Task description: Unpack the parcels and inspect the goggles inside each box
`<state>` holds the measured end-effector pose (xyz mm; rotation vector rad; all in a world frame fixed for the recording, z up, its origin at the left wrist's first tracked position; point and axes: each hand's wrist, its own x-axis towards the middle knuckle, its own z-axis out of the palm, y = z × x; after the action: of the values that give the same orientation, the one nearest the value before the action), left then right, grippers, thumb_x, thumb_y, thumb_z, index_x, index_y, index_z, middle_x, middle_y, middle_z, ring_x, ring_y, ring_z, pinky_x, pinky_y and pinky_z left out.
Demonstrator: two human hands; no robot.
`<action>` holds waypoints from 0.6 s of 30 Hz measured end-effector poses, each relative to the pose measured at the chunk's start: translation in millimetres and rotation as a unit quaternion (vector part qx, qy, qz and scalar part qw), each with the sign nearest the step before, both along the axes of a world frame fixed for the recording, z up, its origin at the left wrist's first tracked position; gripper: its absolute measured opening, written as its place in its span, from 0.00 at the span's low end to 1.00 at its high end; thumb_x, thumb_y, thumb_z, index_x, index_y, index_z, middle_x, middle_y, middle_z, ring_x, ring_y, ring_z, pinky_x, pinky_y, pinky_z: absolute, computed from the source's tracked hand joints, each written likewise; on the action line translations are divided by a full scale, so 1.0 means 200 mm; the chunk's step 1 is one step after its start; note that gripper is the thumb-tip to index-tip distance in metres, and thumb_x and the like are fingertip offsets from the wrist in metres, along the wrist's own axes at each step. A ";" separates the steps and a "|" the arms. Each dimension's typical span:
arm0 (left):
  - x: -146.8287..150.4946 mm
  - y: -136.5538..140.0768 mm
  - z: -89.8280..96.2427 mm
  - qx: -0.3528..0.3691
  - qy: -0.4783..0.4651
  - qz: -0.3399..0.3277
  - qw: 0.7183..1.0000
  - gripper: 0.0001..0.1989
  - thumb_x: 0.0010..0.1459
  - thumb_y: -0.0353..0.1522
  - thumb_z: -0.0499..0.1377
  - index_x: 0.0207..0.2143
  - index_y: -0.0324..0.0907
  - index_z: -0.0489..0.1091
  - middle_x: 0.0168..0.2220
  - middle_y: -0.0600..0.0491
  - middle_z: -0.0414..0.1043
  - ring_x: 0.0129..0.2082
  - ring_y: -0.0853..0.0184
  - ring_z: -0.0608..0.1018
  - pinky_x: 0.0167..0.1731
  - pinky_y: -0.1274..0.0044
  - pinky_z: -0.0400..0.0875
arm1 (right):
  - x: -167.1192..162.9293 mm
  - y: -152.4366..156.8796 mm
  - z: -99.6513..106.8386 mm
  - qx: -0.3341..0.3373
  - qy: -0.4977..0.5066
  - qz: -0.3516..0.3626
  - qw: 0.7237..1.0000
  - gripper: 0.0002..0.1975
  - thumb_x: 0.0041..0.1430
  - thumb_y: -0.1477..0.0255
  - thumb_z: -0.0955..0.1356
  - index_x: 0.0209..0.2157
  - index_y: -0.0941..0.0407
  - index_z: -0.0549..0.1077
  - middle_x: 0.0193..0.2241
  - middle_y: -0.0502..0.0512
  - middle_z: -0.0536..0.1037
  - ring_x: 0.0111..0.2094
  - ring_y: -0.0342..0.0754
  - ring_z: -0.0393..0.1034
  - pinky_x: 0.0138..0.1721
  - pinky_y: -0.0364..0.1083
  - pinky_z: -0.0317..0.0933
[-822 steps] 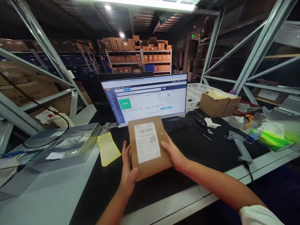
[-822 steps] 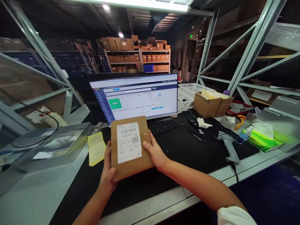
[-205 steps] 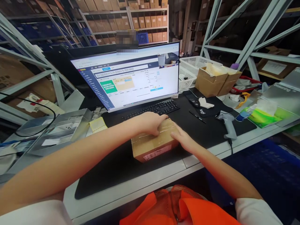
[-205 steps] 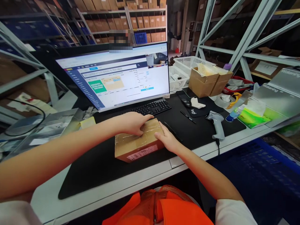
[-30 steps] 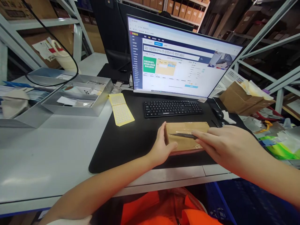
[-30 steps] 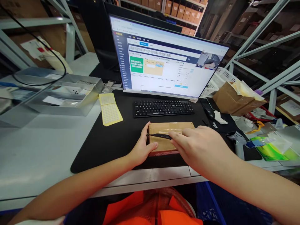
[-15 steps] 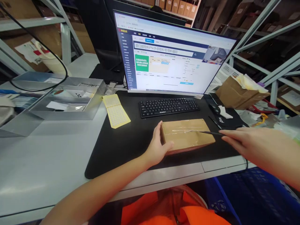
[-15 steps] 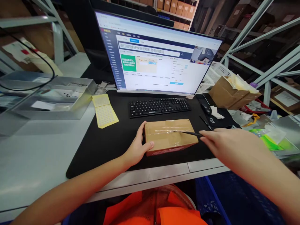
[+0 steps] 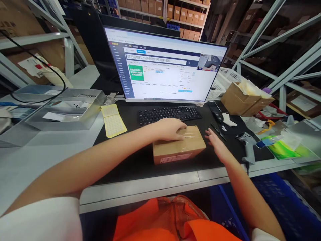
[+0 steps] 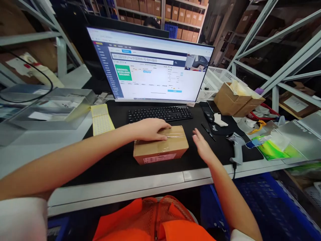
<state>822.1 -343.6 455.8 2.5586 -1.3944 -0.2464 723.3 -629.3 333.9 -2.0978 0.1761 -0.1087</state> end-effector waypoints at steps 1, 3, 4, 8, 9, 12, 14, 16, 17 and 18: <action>0.01 -0.03 0.01 0.016 0.006 -0.018 1.000 0.30 0.61 0.45 0.62 0.63 0.43 0.68 0.55 0.45 0.77 0.51 0.52 0.78 0.47 0.68 0.72 | 0.00 0.07 0.02 0.052 -0.015 0.033 0.998 0.44 0.65 0.41 0.59 0.73 0.54 0.52 0.69 0.64 0.59 0.67 0.61 0.60 0.67 0.63 0.56; 0.00 -0.06 0.02 0.053 -0.014 -0.042 0.998 0.31 0.61 0.41 0.61 0.65 0.43 0.65 0.50 0.44 0.79 0.45 0.53 0.80 0.41 0.70 0.71 | -0.01 0.19 0.05 0.094 -0.035 0.070 0.993 0.50 0.60 0.37 0.63 0.73 0.53 0.52 0.70 0.62 0.58 0.69 0.61 0.57 0.69 0.62 0.52; -0.02 -0.08 0.02 0.075 -0.036 -0.047 0.995 0.31 0.62 0.39 0.59 0.67 0.43 0.63 0.46 0.43 0.81 0.41 0.54 0.81 0.38 0.70 0.71 | -0.01 0.23 0.05 0.104 -0.038 0.074 0.991 0.52 0.58 0.37 0.65 0.73 0.54 0.53 0.70 0.62 0.59 0.69 0.61 0.55 0.70 0.62 0.49; -0.09 -0.12 0.04 0.114 -0.096 -0.060 0.987 0.30 0.66 0.30 0.51 0.70 0.45 0.58 0.36 0.44 0.80 0.31 0.55 0.81 0.34 0.70 0.70 | -0.04 0.30 0.04 0.144 -0.034 0.071 0.986 0.55 0.56 0.38 0.68 0.73 0.57 0.52 0.69 0.64 0.61 0.69 0.62 0.55 0.71 0.61 0.48; -0.08 -0.12 0.05 0.108 -0.084 -0.051 0.989 0.30 0.67 0.31 0.49 0.70 0.46 0.57 0.37 0.44 0.81 0.31 0.55 0.81 0.35 0.70 0.71 | -0.04 0.30 0.03 0.147 -0.032 0.081 0.985 0.55 0.57 0.39 0.68 0.73 0.58 0.50 0.69 0.64 0.60 0.69 0.62 0.56 0.71 0.61 0.48; 0.05 -0.09 0.08 0.061 0.002 0.003 0.998 0.28 0.68 0.33 0.48 0.70 0.47 0.58 0.49 0.44 0.80 0.41 0.58 0.82 0.41 0.71 0.72 | -0.05 0.27 0.04 0.129 -0.041 0.110 0.985 0.50 0.62 0.45 0.67 0.73 0.59 0.48 0.70 0.66 0.58 0.69 0.60 0.57 0.70 0.61 0.50; 0.18 -0.05 0.06 0.015 0.054 0.025 0.998 0.26 0.68 0.36 0.49 0.66 0.45 0.64 0.58 0.45 0.76 0.51 0.59 0.79 0.49 0.72 0.71 | -0.05 0.26 0.06 0.094 -0.080 0.117 0.985 0.43 0.64 0.49 0.67 0.71 0.59 0.54 0.70 0.66 0.57 0.70 0.60 0.55 0.70 0.62 0.51; 0.29 -0.02 -0.01 -0.035 0.078 0.040 0.995 0.22 0.67 0.38 0.51 0.59 0.43 0.73 0.58 0.46 0.76 0.54 0.59 0.78 0.53 0.73 0.70 | -0.04 0.25 0.08 0.051 -0.146 0.123 0.980 0.31 0.66 0.55 0.67 0.64 0.56 0.64 0.70 0.65 0.57 0.70 0.60 0.55 0.69 0.63 0.53; 0.33 -0.02 -0.06 -0.057 0.082 0.052 0.994 0.21 0.67 0.40 0.52 0.54 0.42 0.76 0.55 0.46 0.78 0.52 0.58 0.79 0.52 0.73 0.71 | -0.03 0.25 0.09 0.033 -0.191 0.131 0.972 0.24 0.66 0.58 0.68 0.58 0.54 0.68 0.70 0.63 0.59 0.70 0.60 0.55 0.68 0.63 0.54; 0.35 -0.01 -0.11 -0.076 0.081 0.063 0.992 0.20 0.67 0.40 0.52 0.50 0.41 0.78 0.52 0.46 0.80 0.49 0.59 0.80 0.50 0.73 0.72 | -0.04 0.24 0.09 0.018 -0.246 0.146 0.958 0.17 0.66 0.63 0.69 0.53 0.52 0.70 0.69 0.61 0.62 0.69 0.59 0.56 0.67 0.62 0.56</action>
<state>892.2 -345.6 433.1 2.4308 -1.1428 -0.3067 715.7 -582.3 351.7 -1.9713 -0.4273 -0.4382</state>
